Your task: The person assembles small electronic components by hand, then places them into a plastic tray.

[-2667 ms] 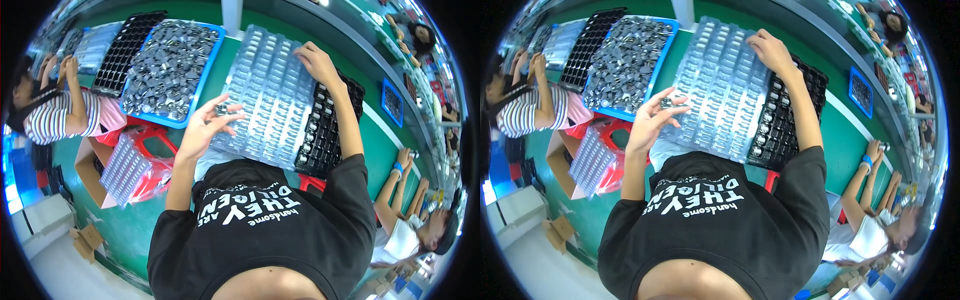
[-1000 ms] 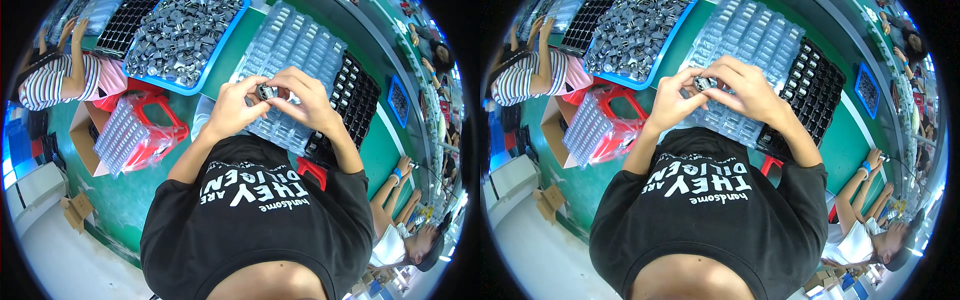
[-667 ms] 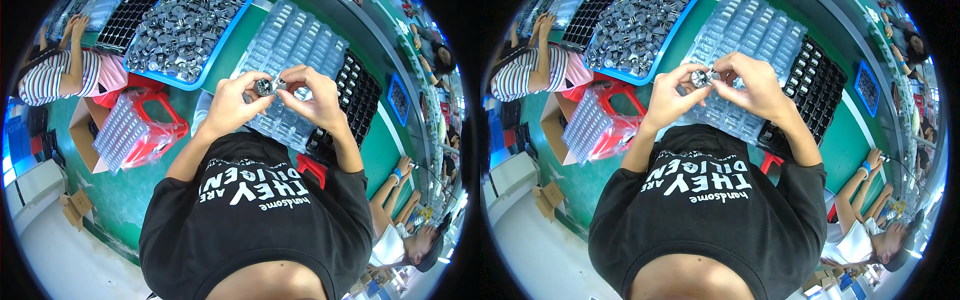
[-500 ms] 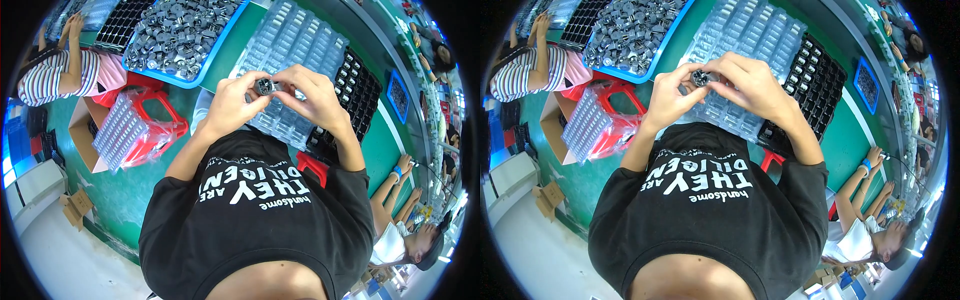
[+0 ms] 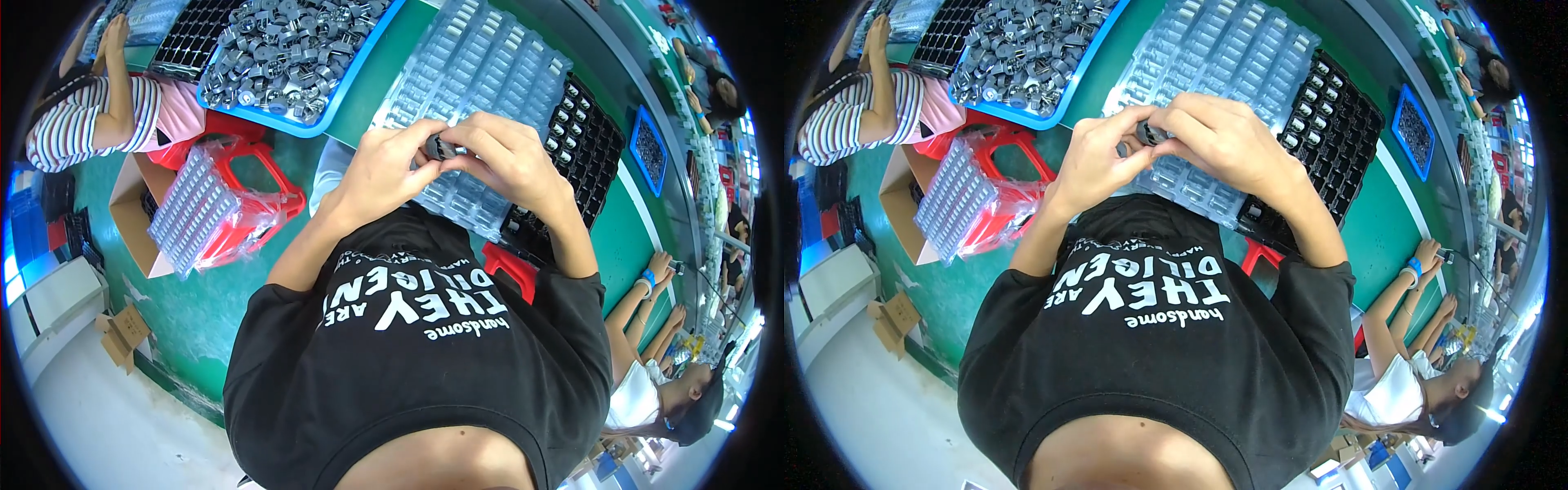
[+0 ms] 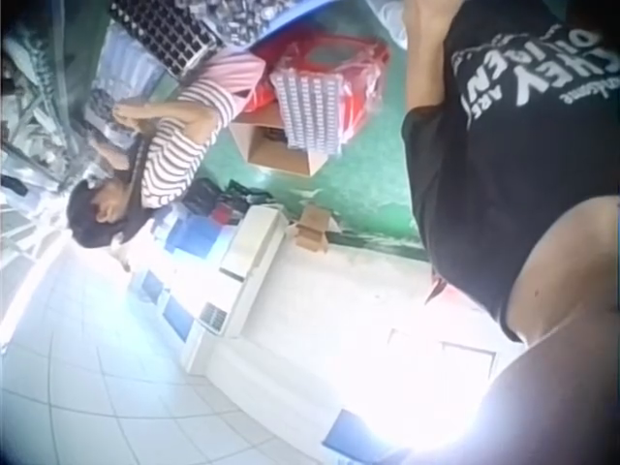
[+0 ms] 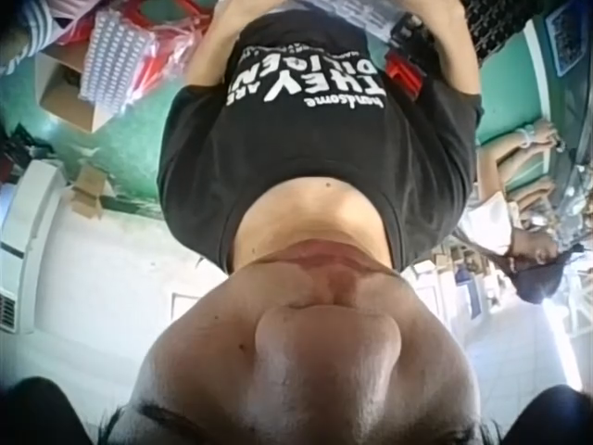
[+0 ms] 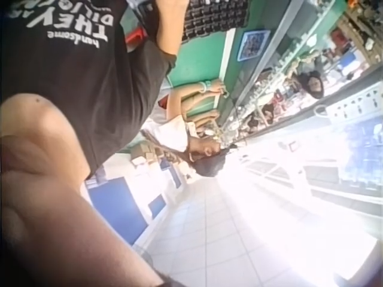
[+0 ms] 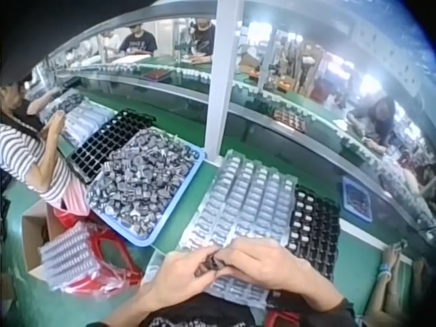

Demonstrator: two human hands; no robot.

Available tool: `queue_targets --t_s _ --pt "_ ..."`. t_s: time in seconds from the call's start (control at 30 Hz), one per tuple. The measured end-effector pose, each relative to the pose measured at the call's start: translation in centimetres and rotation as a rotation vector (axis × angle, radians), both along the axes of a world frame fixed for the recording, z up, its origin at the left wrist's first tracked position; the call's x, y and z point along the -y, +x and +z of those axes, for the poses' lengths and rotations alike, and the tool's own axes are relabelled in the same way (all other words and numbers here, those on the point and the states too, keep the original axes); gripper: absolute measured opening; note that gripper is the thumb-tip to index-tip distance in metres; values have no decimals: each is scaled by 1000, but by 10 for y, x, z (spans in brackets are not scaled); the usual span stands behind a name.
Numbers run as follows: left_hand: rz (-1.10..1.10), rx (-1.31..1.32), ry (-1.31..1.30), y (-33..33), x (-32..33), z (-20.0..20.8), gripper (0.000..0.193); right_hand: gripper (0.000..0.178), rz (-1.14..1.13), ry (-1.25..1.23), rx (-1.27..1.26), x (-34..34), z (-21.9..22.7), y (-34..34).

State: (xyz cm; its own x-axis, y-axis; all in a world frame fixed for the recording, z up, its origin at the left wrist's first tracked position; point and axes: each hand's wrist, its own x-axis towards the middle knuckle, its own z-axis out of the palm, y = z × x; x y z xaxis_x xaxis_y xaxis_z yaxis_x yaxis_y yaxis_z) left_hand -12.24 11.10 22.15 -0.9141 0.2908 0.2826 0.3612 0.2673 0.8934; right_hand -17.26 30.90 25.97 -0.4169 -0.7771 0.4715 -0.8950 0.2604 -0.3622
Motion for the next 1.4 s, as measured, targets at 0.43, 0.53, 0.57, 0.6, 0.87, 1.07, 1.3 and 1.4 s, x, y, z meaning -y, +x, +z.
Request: queue_targets --t_s 0.43,0.53,0.57,0.6,0.87,1.07,1.3,1.4 --pt "68 96 106 5 -28 -3 33 7 -474 -495 665 -16 -29 38" --pt "69 261 277 4 -20 -4 29 9 -671 -388 340 -60 -32 39" --pt "73 381 435 0 -14 -5 27 9 -758 -285 146 -77 -30 39" --pt "65 385 433 -6 -6 -9 27 10 -836 -219 64 -93 -30 42" --pt "-41 584 925 -21 26 -20 34 8 -935 107 -43 -159 -65 57" --pt "-92 560 744 -16 31 -19 30 7 -791 233 -35 -157 -61 47" --pt "-31 699 843 -17 35 -35 34 9 -733 179 -63 -139 -33 -50" --pt "-55 705 782 -14 29 -24 37 12 -657 174 -40 -138 -40 -101"
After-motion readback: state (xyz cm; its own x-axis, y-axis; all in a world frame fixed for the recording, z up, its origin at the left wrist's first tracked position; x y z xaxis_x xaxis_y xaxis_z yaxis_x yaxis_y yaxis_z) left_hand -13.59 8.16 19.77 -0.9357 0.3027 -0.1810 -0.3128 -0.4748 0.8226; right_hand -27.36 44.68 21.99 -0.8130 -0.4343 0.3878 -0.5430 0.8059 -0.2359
